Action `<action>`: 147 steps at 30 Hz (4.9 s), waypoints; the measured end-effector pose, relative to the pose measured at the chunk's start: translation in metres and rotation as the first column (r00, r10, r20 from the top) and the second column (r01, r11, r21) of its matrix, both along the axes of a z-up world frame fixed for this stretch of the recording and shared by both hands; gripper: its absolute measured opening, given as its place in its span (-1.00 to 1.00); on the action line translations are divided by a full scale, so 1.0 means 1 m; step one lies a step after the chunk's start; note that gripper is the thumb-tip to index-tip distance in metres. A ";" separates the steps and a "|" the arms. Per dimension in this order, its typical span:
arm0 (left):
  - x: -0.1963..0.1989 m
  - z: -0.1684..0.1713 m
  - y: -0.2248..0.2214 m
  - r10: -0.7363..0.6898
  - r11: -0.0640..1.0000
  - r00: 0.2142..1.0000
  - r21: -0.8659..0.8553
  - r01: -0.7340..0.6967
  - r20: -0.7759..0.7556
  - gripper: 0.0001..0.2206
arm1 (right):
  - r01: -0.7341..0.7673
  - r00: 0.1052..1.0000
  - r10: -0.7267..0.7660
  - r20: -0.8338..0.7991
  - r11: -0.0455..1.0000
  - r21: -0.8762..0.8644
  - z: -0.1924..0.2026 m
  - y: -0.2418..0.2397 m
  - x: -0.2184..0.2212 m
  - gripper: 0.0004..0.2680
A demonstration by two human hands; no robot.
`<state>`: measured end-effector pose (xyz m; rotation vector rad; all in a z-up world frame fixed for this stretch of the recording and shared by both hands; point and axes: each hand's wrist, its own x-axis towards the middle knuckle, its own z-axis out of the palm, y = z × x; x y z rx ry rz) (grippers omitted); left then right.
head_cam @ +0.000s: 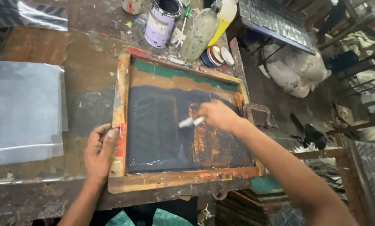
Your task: Printing designs onto plastic sheets using a manual screen printing frame and squeegee.
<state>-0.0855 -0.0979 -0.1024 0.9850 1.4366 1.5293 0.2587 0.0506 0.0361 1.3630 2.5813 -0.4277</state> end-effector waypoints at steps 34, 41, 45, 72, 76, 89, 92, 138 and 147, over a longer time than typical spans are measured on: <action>-0.001 0.012 0.002 -0.004 1.000 0.999 -0.026 0.005 0.046 -0.67 | -0.175 0.974 0.179 -0.136 0.984 0.042 0.000 0.000 -0.130 -0.65; -0.001 0.021 0.000 -0.019 0.999 0.999 -0.045 0.021 0.051 -0.67 | -0.429 0.902 0.432 -0.008 0.892 -0.141 0.027 -0.086 -0.125 -0.53; -0.001 0.020 -0.001 -0.030 0.999 0.998 -0.037 0.032 0.054 -0.68 | -0.545 0.838 0.542 -0.060 0.835 -0.068 0.036 -0.093 -0.111 -0.55; 0.001 0.000 0.000 -0.002 0.995 0.999 0.101 -0.004 0.053 -0.74 | 0.545 0.838 -0.523 0.157 0.819 -0.179 -0.029 -0.106 0.095 -0.69; 0.000 0.008 -0.001 0.007 0.994 1.000 0.106 -0.008 0.007 -0.72 | 0.699 0.494 -0.869 -0.032 0.419 -0.580 -0.059 -0.084 0.067 -0.64; -0.001 -0.006 0.003 0.002 0.998 1.000 0.065 -0.003 0.014 -0.72 | 0.549 0.664 -0.743 -0.081 0.559 -0.621 -0.037 -0.099 0.018 -0.75; 0.005 -0.006 0.008 0.000 0.994 0.999 0.109 0.005 -0.045 -0.74 | 0.527 0.459 -0.834 -0.306 0.533 -0.662 -0.085 -0.064 0.039 -0.58; 0.002 0.006 0.004 0.075 0.992 0.996 0.108 -0.069 -0.047 -0.77 | 0.574 0.651 -0.431 -0.625 0.818 0.033 -0.038 -0.177 -0.025 -0.77; 0.033 0.173 -0.030 -0.377 0.850 0.924 0.422 0.315 0.071 -0.54 | 0.444 0.877 -0.007 -0.481 0.396 0.804 -0.011 -0.231 0.023 -0.82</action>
